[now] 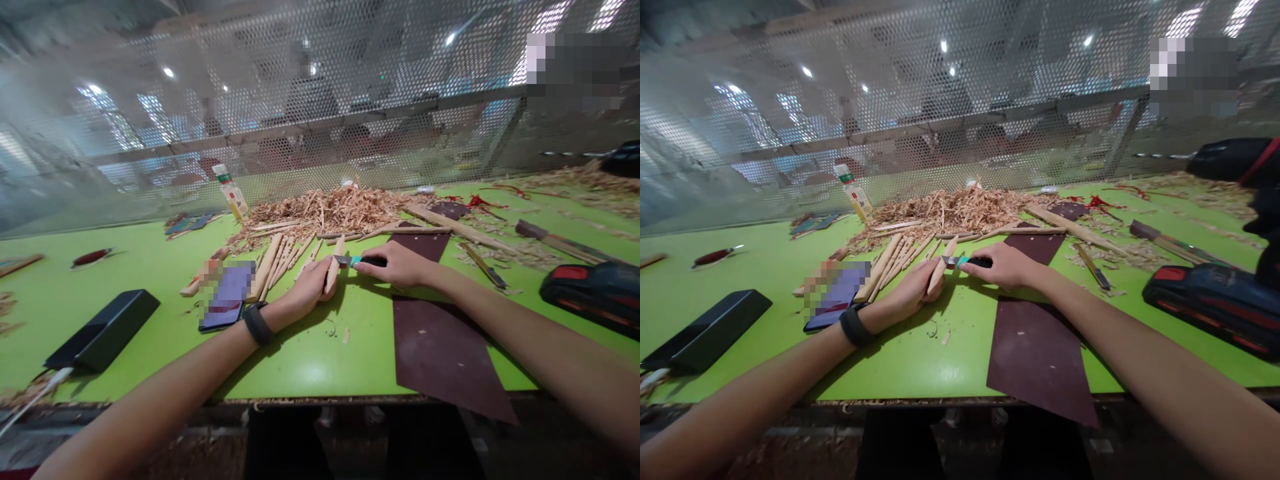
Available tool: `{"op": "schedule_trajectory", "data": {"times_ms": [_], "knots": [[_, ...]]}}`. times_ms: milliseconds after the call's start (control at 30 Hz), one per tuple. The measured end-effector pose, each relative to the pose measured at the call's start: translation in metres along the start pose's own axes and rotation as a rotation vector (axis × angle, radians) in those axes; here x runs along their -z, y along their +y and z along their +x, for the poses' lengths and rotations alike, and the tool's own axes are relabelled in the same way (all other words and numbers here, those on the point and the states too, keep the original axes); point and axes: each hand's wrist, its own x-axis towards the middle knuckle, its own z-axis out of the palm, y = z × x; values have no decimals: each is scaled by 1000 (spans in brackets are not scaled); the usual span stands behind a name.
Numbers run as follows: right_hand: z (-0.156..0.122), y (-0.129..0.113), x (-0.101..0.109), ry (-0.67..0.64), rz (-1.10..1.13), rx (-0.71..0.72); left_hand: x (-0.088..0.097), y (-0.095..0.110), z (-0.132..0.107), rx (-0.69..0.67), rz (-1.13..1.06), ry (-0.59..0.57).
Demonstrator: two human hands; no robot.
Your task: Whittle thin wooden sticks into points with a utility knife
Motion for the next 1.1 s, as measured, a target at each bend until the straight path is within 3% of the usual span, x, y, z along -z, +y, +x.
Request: {"op": "schedule_trajectory", "data": {"times_ms": [1100], "knots": [[1,-3,0,-6,-22,1,2,-5,9,81,-52,18]]}}
